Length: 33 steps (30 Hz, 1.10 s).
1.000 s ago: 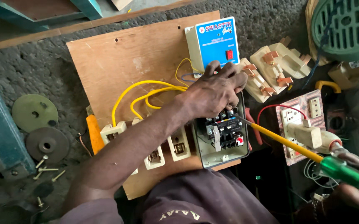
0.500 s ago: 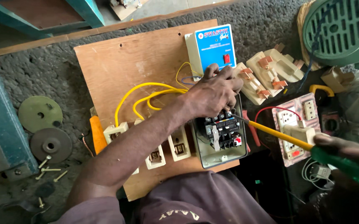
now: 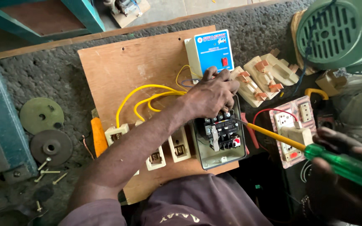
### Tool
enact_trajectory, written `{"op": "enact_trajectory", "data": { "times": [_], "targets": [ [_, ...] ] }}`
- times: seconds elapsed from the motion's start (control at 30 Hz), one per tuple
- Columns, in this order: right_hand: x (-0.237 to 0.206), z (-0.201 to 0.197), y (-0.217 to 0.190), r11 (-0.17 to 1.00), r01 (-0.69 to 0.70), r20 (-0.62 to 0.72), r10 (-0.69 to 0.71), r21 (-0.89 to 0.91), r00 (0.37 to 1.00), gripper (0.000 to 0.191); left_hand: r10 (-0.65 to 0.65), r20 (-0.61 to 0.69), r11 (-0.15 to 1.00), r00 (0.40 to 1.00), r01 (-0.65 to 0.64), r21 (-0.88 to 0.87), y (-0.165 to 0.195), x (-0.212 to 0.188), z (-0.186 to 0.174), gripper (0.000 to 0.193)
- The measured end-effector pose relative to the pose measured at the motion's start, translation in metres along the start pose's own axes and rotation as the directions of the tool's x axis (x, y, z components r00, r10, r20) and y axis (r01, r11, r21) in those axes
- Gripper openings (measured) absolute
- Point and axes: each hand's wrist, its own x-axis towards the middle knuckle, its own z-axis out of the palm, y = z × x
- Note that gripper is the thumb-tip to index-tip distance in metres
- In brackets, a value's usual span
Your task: The person wires an electrical contactor inside a starter box on a workbench, routing a yellow cable and connecting wires to terminals. They use a screwdriver to tighten connections, press the switch on a blue control unit, and use pliers to work on the wiring near fuse holders.
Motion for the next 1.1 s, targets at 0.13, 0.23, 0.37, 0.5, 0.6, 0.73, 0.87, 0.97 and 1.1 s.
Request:
{"op": "enact_trajectory", "data": {
  "times": [0.13, 0.23, 0.37, 0.5, 0.6, 0.73, 0.87, 0.97, 1.1],
  "targets": [
    [0.000, 0.000, 0.001, 0.999, -0.002, -0.006, 0.002, 0.037, 1.000, 0.041, 0.011, -0.015, 1.000, 1.000, -0.011, 0.002, -0.001, 0.000, 0.001, 0.006],
    [-0.003, 0.000, 0.004, 0.999, -0.009, -0.003, 0.009, 0.035, 1.000, 0.041, -0.004, 0.010, 0.999, 1.000, 0.004, 0.043, 0.000, 0.001, 0.001, 0.007],
    [-0.005, -0.002, 0.013, 0.996, 0.011, -0.021, -0.013, -0.085, 1.000, 0.040, 0.000, 0.003, 0.999, 1.000, 0.000, 0.039, 0.001, 0.000, -0.001, 0.006],
    [-0.006, -0.008, 0.022, 0.966, 0.020, -0.010, -0.024, -0.256, 1.000, 0.044, -0.006, 0.003, 1.000, 1.000, 0.006, 0.018, 0.001, 0.000, -0.001, 0.004],
    [-0.007, -0.013, 0.024, 0.962, 0.002, 0.015, 0.002, -0.273, 1.000, 0.048, -0.007, 0.005, 1.000, 1.000, 0.007, 0.021, 0.000, 0.000, 0.000, 0.003],
    [-0.003, -0.014, 0.017, 0.989, -0.039, 0.014, 0.041, -0.143, 0.999, 0.043, -0.002, -0.005, 1.000, 1.000, 0.002, 0.027, -0.001, 0.001, 0.001, 0.004],
    [0.005, -0.001, 0.005, 0.984, 0.017, 0.002, -0.017, -0.177, 1.000, 0.039, -0.008, 0.000, 1.000, 1.000, 0.008, 0.025, -0.001, 0.000, 0.002, 0.002],
    [0.010, 0.011, -0.004, 0.993, 0.109, -0.053, -0.112, -0.047, 0.992, 0.046, -0.008, -0.007, 1.000, 1.000, 0.008, 0.007, -0.001, -0.001, 0.002, 0.003],
    [0.016, 0.015, -0.010, 0.993, 0.115, -0.076, -0.115, -0.009, 0.990, 0.049, -0.015, 0.007, 1.000, 1.000, 0.015, 0.015, 0.000, -0.001, 0.001, 0.003]
  ]
}}
